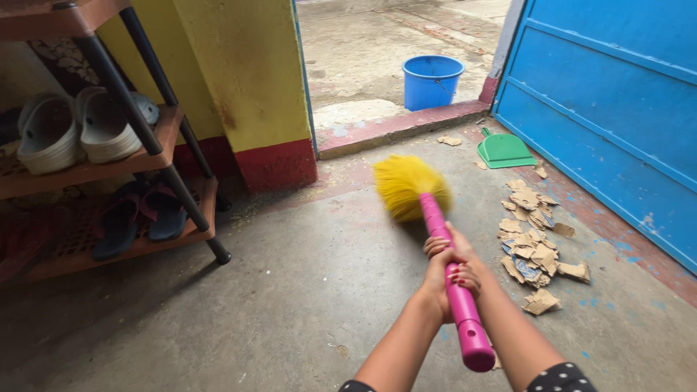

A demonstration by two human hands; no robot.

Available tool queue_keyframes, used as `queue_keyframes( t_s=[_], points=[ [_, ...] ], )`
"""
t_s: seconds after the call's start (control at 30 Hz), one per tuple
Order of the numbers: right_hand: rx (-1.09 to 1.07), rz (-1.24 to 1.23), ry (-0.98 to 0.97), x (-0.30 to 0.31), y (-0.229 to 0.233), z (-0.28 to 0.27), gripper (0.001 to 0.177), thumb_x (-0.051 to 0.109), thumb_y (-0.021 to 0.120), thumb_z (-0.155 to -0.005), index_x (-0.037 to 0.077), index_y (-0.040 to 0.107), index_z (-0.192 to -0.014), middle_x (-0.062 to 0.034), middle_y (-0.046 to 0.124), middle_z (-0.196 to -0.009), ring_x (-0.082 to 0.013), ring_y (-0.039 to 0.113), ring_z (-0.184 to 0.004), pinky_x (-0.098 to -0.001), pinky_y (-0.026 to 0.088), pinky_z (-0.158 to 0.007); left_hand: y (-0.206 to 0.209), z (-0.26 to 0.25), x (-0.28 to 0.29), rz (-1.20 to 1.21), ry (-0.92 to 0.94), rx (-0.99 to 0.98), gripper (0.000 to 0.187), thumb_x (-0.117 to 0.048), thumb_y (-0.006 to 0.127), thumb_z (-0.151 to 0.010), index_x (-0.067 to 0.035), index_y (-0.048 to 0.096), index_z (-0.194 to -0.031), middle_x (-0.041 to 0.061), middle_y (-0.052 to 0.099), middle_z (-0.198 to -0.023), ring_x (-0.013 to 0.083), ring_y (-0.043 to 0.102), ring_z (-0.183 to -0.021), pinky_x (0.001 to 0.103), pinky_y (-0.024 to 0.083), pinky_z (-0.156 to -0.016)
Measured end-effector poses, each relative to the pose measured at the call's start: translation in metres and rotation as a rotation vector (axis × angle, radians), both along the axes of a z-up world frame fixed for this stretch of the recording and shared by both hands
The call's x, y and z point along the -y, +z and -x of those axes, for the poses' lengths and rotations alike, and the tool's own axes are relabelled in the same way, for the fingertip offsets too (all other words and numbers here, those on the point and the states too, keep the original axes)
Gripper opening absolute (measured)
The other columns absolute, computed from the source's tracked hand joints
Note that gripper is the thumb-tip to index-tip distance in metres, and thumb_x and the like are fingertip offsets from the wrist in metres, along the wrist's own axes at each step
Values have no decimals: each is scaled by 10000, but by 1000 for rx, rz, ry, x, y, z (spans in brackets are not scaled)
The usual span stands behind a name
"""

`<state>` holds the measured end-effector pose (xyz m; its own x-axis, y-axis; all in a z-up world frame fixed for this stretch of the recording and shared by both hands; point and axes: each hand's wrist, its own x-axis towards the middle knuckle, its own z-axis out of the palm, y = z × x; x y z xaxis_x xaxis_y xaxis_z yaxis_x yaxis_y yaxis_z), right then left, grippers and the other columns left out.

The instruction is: The person sweeps pieces of cardboard across the floor using a broom with a yellow brush and a pink handle.

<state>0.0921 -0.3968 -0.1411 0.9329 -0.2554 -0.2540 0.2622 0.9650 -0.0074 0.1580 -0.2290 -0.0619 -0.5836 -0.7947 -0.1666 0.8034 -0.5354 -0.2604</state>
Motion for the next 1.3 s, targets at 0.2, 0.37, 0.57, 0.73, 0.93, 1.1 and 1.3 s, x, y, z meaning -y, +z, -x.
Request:
queue_keyframes(
  t_s=[0.2,0.37,0.57,0.73,0.93,1.1,1.3],
  points=[
    [-18,116,-205,-14,72,31,545,560,663,-952,79,420,-865,24,444,-654,-28,451,-471,-187,428,-418,34,21,1,152,-54,69,343,-93,664,-882,-177,415,-662,-83,416,-534,30,402,-415,170,396,-404],
    [55,164,-132,-36,119,9,506,518,675,-964,71,446,-908,35,452,-676,-33,452,-486,-186,428,-433,72,11,-24,146,27,237,205,-138,634,-847,-171,496,-699,-91,413,-515,14,380,-400,167,361,-386],
    [120,129,14,-67,113,-63,469,484,675,-962,71,461,-904,39,452,-646,-32,445,-457,-194,414,-403,73,-34,-51,107,112,323,327,-205,649,-851,-202,409,-630,-93,376,-479,32,358,-376,178,357,-376],
    [92,166,76,-78,75,-123,445,451,651,-999,81,470,-830,45,453,-555,-53,422,-411,-196,390,-338,62,-81,-68,-26,199,266,383,-178,678,-824,-200,379,-586,-86,377,-474,43,366,-378,191,356,-378],
    [0,4,154,-50,10,-144,456,462,588,-996,124,408,-749,50,431,-564,-57,425,-438,-200,405,-384,29,-105,-52,-127,144,148,331,-128,641,-830,-175,397,-611,-75,409,-520,53,396,-421,196,385,-418],
    [59,45,16,-10,-16,-90,495,492,626,-952,92,418,-749,46,413,-536,-70,398,-397,-205,377,-339,-2,-62,-7,-58,99,162,327,-132,658,-837,-163,409,-628,-71,386,-499,58,378,-404,204,389,-411],
    [-60,0,-111,0,17,-6,497,515,659,-931,103,433,-769,57,422,-545,-35,417,-390,-170,396,-338,-11,-2,29,-43,24,223,323,-126,661,-825,-161,404,-633,-78,389,-496,55,371,-398,202,393,-409]
  ],
)
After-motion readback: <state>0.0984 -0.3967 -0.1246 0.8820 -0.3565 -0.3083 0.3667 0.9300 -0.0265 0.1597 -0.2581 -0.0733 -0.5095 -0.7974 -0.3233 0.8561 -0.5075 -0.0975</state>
